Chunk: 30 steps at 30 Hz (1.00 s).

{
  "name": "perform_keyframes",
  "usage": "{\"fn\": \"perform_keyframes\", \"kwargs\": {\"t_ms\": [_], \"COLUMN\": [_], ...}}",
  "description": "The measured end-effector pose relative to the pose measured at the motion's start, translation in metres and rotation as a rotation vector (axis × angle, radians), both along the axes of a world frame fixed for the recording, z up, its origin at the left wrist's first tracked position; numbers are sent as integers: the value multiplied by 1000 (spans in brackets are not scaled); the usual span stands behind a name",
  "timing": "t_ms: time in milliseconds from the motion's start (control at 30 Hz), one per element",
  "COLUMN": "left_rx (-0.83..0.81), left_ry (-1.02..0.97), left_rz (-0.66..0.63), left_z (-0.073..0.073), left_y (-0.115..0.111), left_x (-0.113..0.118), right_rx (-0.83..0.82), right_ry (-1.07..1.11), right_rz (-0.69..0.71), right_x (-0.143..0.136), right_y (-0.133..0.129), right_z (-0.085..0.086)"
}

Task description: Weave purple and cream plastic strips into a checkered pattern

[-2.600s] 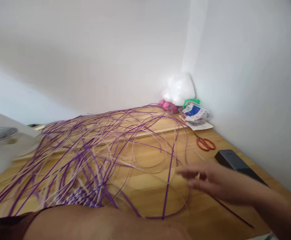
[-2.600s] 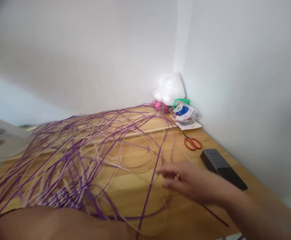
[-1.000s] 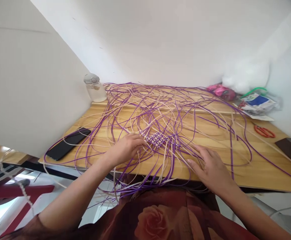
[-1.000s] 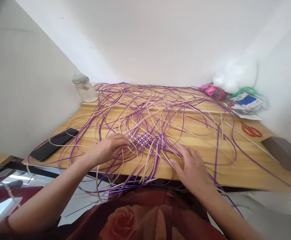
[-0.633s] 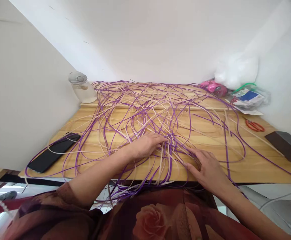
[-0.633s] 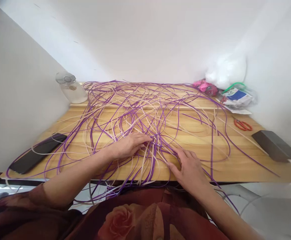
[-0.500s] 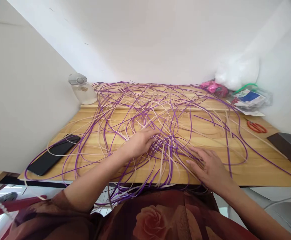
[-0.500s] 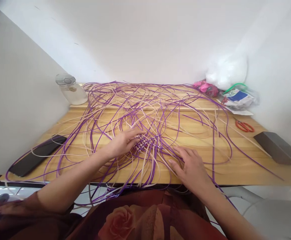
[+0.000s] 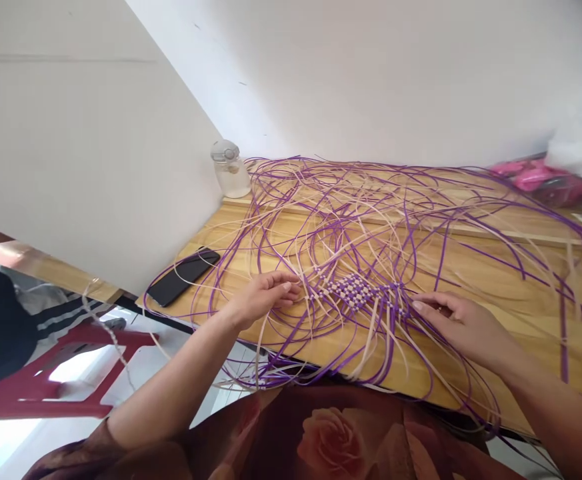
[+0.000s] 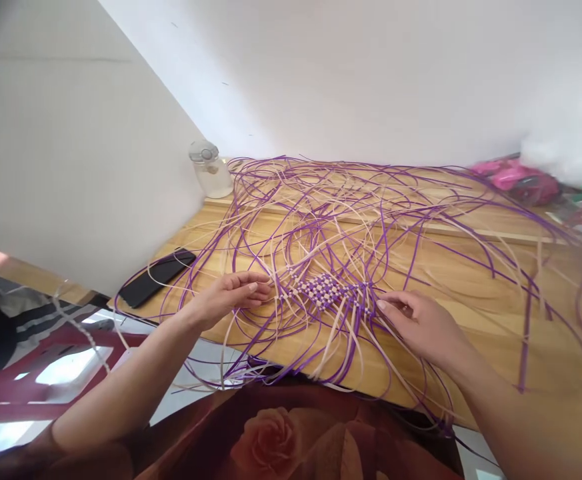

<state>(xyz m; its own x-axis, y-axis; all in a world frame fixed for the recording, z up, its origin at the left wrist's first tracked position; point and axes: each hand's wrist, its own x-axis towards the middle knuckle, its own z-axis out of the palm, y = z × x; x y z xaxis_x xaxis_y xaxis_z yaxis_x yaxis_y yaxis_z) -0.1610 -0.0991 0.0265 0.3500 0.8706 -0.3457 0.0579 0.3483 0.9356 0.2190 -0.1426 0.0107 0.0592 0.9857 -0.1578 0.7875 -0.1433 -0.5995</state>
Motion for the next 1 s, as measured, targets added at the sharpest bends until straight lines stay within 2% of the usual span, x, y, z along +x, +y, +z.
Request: {"fn": "perform_keyframes", "kwargs": {"t_ms": [100,267,333,400,467,600,667,733,800,867,1000], "left_rx": [-111,-243,-238,-177,-18,575,847,1037,1149,1186,1224], "left_ry": [-86,-250,-234,-124,63,437,490,482,457,396,374], "left_rz": [47,128,114,58,-2,-103,-285,-485,-628,-758,-915], "left_z": [2,6,5,4,4,7,7,5,2,-3,-17], "left_y": [2,7,8,8,7,3,3,6,14,24,43], "left_x": [8,14,11,6,-1,-3,8,28,55,84,130], "right_rx": [-10,-45,-89,-115,-118,-135,-140,-130,-102,-22,320], "right_ry": [89,266,324,373,412,434,456,480,460,363,-5], "right_rz": [4,30,18,-6,-30,-62,-77,-82,-74,-76,-127], "right_x": [-1,-5,-6,-6,-6,-7,-11,-17,-22,-24,-28], "right_y": [4,6,6,6,6,3,2,1,0,-3,-24], "right_z": [3,17,21,22,20,12,9,8,7,9,24]}}
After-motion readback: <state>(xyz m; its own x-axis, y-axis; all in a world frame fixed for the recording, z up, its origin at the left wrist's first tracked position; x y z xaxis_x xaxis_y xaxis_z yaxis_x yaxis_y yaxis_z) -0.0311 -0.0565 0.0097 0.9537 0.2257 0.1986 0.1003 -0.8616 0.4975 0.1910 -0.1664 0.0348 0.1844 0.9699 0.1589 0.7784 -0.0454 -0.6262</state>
